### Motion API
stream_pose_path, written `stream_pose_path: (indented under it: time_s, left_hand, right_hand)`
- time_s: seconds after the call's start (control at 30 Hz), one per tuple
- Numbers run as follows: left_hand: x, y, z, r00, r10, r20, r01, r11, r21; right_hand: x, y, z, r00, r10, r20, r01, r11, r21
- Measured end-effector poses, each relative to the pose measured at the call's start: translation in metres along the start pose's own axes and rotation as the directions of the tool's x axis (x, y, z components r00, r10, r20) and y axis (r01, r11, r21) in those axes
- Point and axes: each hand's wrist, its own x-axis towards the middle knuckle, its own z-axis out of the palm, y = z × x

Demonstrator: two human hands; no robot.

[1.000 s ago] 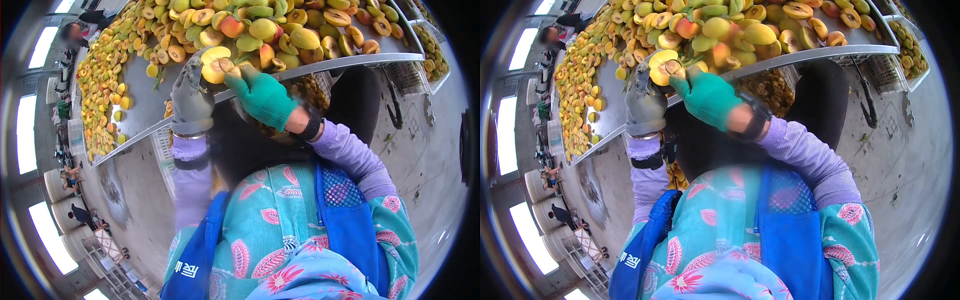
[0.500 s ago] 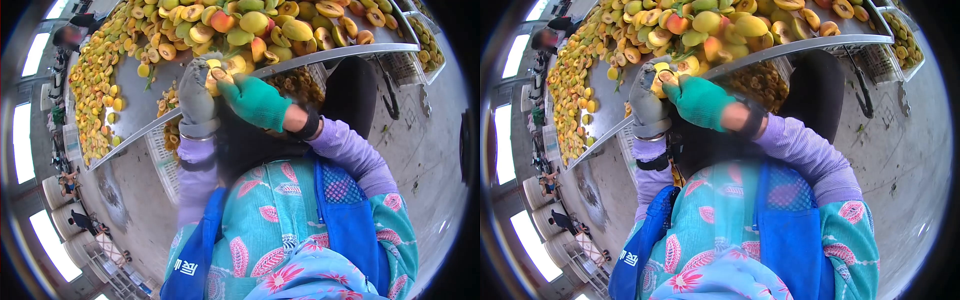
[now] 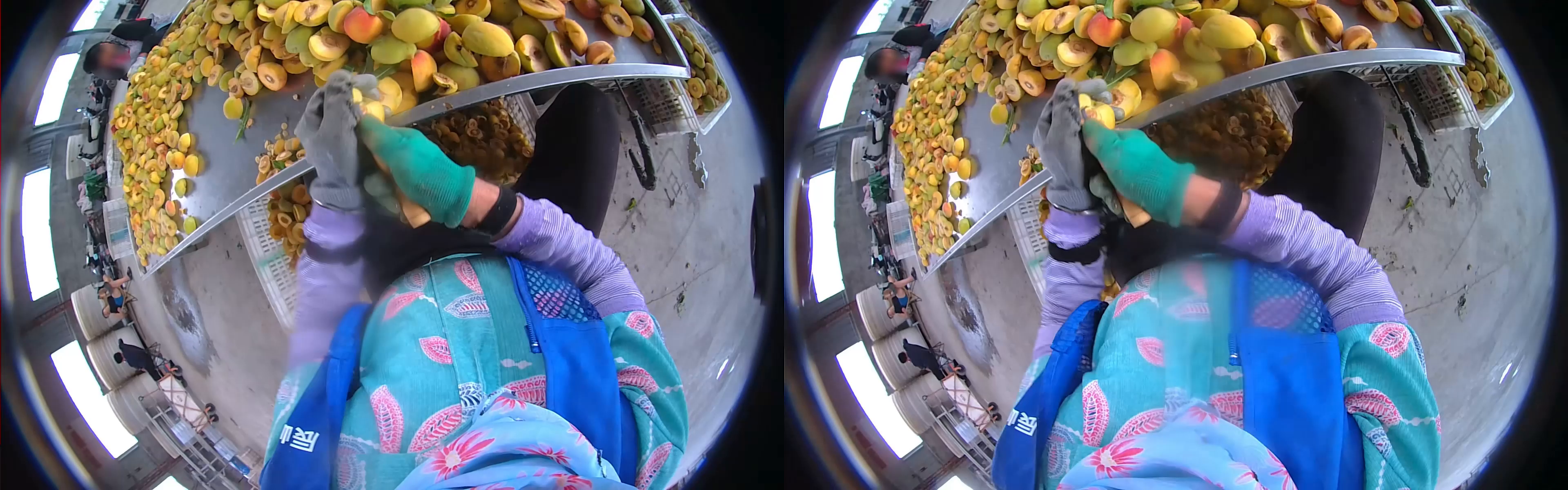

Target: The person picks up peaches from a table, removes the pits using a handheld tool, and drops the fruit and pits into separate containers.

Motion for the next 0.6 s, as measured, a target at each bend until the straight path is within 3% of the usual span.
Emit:
stream_pose_path:
  time_s: [0.03, 0.07, 0.17, 0.27, 0.37, 0.4, 0.5, 0.53, 0.6]
  left_hand:
    - [0.006, 0.003, -0.002, 1.000, -0.020, 0.004, 0.019, 0.992, 0.121]
    - [0.012, 0.011, -0.005, 0.989, -0.091, 0.117, 0.067, 0.979, 0.193]
    - [0.027, 0.012, -0.007, 0.898, 0.170, 0.406, -0.344, 0.847, 0.406]
    - [0.038, 0.019, -0.014, 0.842, -0.025, 0.539, -0.178, 0.930, 0.321]
    - [0.027, 0.012, -0.011, 0.930, 0.021, 0.366, -0.092, 0.980, 0.176]
    - [0.026, 0.005, -0.006, 0.948, 0.095, 0.304, -0.138, 0.983, 0.125]
    - [0.027, 0.009, -0.011, 0.907, 0.104, 0.408, -0.261, 0.899, 0.351]
    - [0.033, 0.003, -0.015, 0.884, 0.048, 0.464, -0.209, 0.930, 0.303]
    - [0.032, 0.006, -0.015, 0.844, -0.071, 0.532, 0.126, 0.990, -0.068]
  right_hand:
    - [0.000, -0.003, -0.003, 0.998, 0.049, 0.038, -0.051, 0.998, 0.046]
    - [0.015, 0.009, -0.004, 0.998, 0.019, 0.065, -0.031, 0.979, 0.201]
    - [0.013, 0.012, 0.006, 0.990, -0.110, -0.091, 0.115, 0.992, 0.051]
    - [0.014, 0.008, -0.014, 0.966, -0.004, 0.258, -0.072, 0.956, 0.286]
    - [0.011, -0.001, -0.007, 0.993, -0.097, 0.073, 0.107, 0.983, -0.147]
    - [0.018, 0.011, 0.002, 0.971, -0.240, -0.008, 0.238, 0.964, -0.117]
    - [0.016, 0.012, -0.010, 0.934, 0.011, 0.357, -0.146, 0.924, 0.354]
    - [0.012, 0.008, -0.010, 0.909, -0.016, 0.416, -0.169, 0.899, 0.404]
    - [0.005, 0.002, -0.007, 0.846, -0.092, 0.526, -0.221, 0.835, 0.503]
